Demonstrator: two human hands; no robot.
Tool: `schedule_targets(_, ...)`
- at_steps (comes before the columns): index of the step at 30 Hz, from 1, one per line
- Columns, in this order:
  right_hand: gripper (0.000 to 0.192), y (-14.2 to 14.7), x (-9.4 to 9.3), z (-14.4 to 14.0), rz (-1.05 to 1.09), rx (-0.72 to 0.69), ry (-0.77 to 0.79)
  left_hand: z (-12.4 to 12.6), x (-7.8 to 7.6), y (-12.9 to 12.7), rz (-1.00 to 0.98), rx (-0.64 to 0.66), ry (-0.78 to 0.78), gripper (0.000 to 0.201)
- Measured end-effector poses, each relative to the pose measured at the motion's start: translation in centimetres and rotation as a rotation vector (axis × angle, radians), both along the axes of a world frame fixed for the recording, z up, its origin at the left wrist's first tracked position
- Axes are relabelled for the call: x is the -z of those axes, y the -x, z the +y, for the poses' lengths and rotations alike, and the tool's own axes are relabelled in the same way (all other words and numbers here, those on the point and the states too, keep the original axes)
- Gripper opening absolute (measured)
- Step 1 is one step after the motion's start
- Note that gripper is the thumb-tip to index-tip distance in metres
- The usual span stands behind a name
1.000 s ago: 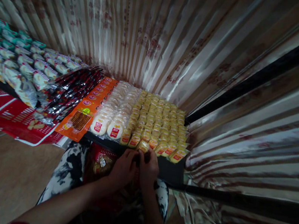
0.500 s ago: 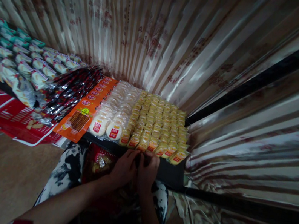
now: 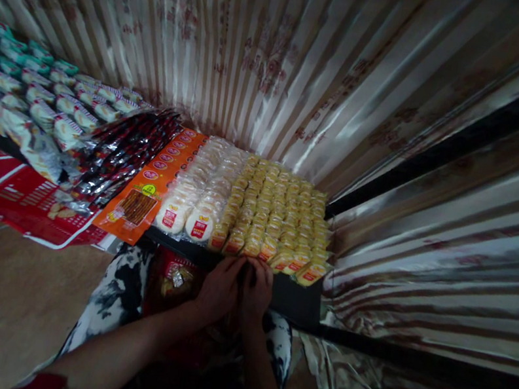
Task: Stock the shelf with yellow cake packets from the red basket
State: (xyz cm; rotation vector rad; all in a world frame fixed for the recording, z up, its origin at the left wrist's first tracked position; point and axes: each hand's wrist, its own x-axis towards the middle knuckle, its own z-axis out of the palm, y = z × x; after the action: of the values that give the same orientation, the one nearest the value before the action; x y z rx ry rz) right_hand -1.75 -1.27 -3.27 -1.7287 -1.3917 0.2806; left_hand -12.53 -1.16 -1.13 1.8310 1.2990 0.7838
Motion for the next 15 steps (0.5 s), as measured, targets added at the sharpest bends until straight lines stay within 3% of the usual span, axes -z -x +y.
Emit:
schedule_targets(6, 0.026, 0.2, -1.5, -1.4, -0.06, -0.012, -0.103, -0.7, -1.3, 1.0, -0.059, 0.025, -0.037, 0.045)
schedule_targets(9, 0.017, 0.8, -1.9, -3.3, -0.084, -0.072, -0.147, -2.6, -0.9, 2.7, -0.056, 0.063, 0.004, 0.032)
schedule_targets(12, 0.016, 1.9, -1.1, -5.4, -0.075, -0.244, -0.005, -5.0, 1.7, 4.8, -0.027, 0.087, 0.137, 0.029)
schedule_targets(15, 0.023, 3.0, 1.2, -6.7, -0.074, -0.431, 0.295, -6.6, 5.6, 6.6, -0.044, -0.036, 0.378, 0.03)
